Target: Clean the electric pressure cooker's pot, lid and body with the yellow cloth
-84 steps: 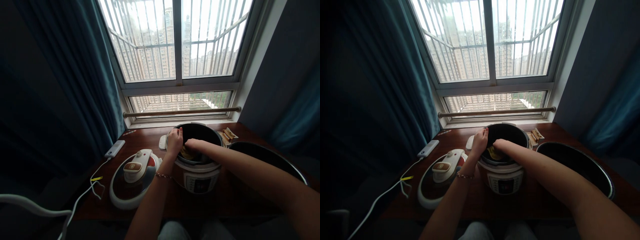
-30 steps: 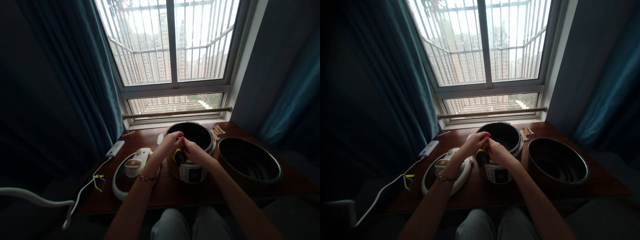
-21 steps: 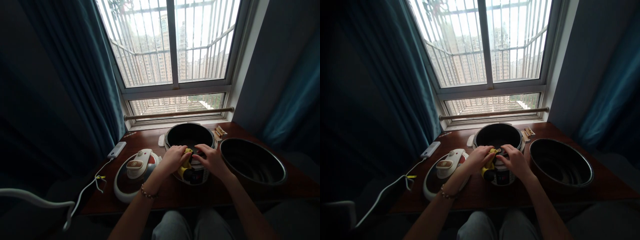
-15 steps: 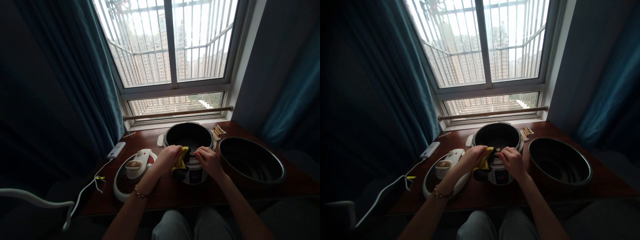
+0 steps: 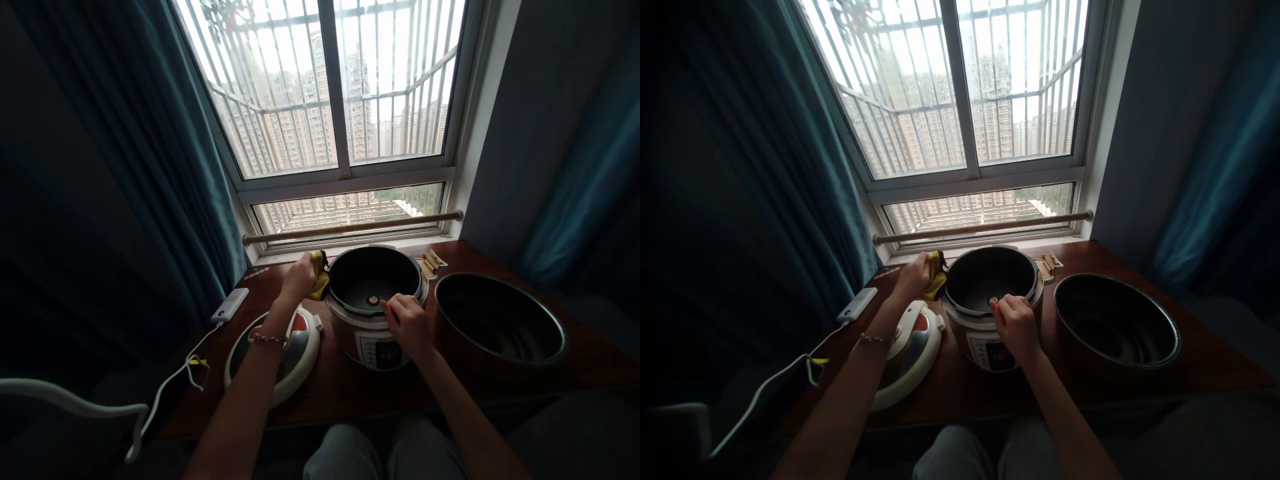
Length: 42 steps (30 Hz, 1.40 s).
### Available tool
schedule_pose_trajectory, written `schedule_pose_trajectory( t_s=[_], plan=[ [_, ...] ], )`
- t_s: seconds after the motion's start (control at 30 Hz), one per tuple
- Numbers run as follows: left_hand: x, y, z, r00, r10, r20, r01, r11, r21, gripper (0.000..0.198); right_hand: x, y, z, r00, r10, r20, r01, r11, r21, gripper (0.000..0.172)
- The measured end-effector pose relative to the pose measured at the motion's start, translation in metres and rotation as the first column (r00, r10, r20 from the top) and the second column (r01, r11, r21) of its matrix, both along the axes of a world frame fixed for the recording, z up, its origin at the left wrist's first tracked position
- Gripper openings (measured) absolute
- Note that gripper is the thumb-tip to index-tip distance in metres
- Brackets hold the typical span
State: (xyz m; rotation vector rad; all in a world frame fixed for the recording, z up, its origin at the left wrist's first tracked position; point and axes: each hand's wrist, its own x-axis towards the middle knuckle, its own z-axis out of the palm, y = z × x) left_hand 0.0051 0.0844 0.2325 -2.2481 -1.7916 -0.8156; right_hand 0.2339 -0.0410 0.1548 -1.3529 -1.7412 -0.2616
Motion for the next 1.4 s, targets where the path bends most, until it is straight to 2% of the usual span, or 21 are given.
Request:
schedule_pose_trajectory(
  t_s=[0.07,0.17,0.33,0.47,0.6,0.7,0.77,0.87,0.93,1.0,1.07,1.13,1.2,1.23,1.3,1.4],
  plan=[
    [0.005,-0.001,-0.016,0.999,-0.01,-0.044,0.007,0.998,-0.059,0.014,0.0,0.0,0.0,1.0,-0.006,0.006,0.006,1.0,-0.002,0.032],
    [0.01,-0.012,-0.034,0.997,-0.001,-0.081,-0.004,0.998,-0.064,0.017,0.0,-0.001,0.002,1.0,0.002,0.013,-0.002,1.0,-0.008,0.032],
    [0.011,-0.042,-0.037,0.994,0.024,-0.106,-0.025,1.0,-0.009,0.021,0.0,-0.001,0.002,0.999,-0.024,0.031,0.024,1.0,0.005,0.033],
    [0.02,-0.075,-0.04,0.992,0.046,-0.118,-0.043,0.999,0.031,0.02,-0.001,-0.002,0.002,0.999,-0.027,0.024,0.027,0.999,0.019,0.032],
    [0.039,-0.115,-0.051,0.997,0.077,0.026,-0.08,0.988,0.132,0.015,-0.001,0.001,0.001,1.0,-0.023,0.014,0.023,0.999,0.039,0.032],
    [0.058,-0.139,-0.057,0.987,-0.039,0.154,0.009,0.982,0.188,0.012,-0.002,0.001,0.003,1.0,-0.008,-0.017,0.008,1.0,0.025,0.032],
    [0.072,-0.148,-0.058,0.977,-0.105,0.188,0.067,0.978,0.198,0.014,-0.004,-0.003,0.005,0.993,0.033,-0.115,-0.03,0.999,0.026,0.028],
    [0.095,-0.154,-0.055,0.969,-0.141,0.205,0.103,0.977,0.188,0.018,-0.009,-0.02,0.009,0.938,0.067,-0.341,-0.025,0.992,0.124,0.018],
    [0.109,-0.156,-0.053,0.952,-0.178,0.249,0.137,0.975,0.173,0.02,-0.013,-0.034,0.009,0.916,0.073,-0.395,0.009,0.98,0.2,0.019],
    [0.117,-0.157,-0.052,0.909,-0.253,0.332,0.211,0.965,0.159,0.019,-0.015,-0.045,0.006,0.932,0.114,-0.344,-0.037,0.974,0.222,0.027],
    [0.118,-0.158,-0.051,0.829,-0.343,0.442,0.311,0.939,0.145,0.017,-0.014,-0.049,0.0,0.949,0.171,-0.264,-0.125,0.975,0.181,0.034],
    [0.112,-0.157,-0.051,0.726,-0.393,0.564,0.39,0.911,0.133,0.021,-0.009,-0.047,-0.008,0.962,0.193,-0.193,-0.17,0.977,0.131,0.039],
    [0.101,-0.154,-0.05,0.658,-0.396,0.641,0.397,0.905,0.152,0.022,-0.001,-0.041,-0.015,0.976,0.186,-0.114,-0.173,0.978,0.114,0.043],
    [0.094,-0.151,-0.05,0.652,-0.391,0.65,0.368,0.912,0.179,0.021,0.003,-0.037,-0.017,0.98,0.183,-0.078,-0.173,0.978,0.118,0.042],
    [0.084,-0.143,-0.052,0.691,-0.393,0.607,0.299,0.92,0.254,0.02,0.013,-0.029,-0.017,0.985,0.169,-0.044,-0.162,0.978,0.134,0.034],
    [0.078,-0.132,-0.059,0.758,-0.453,0.469,0.339,0.888,0.311,0.025,0.033,-0.012,-0.009,0.989,0.078,-0.126,-0.054,0.982,0.183,0.021]
  ],
)
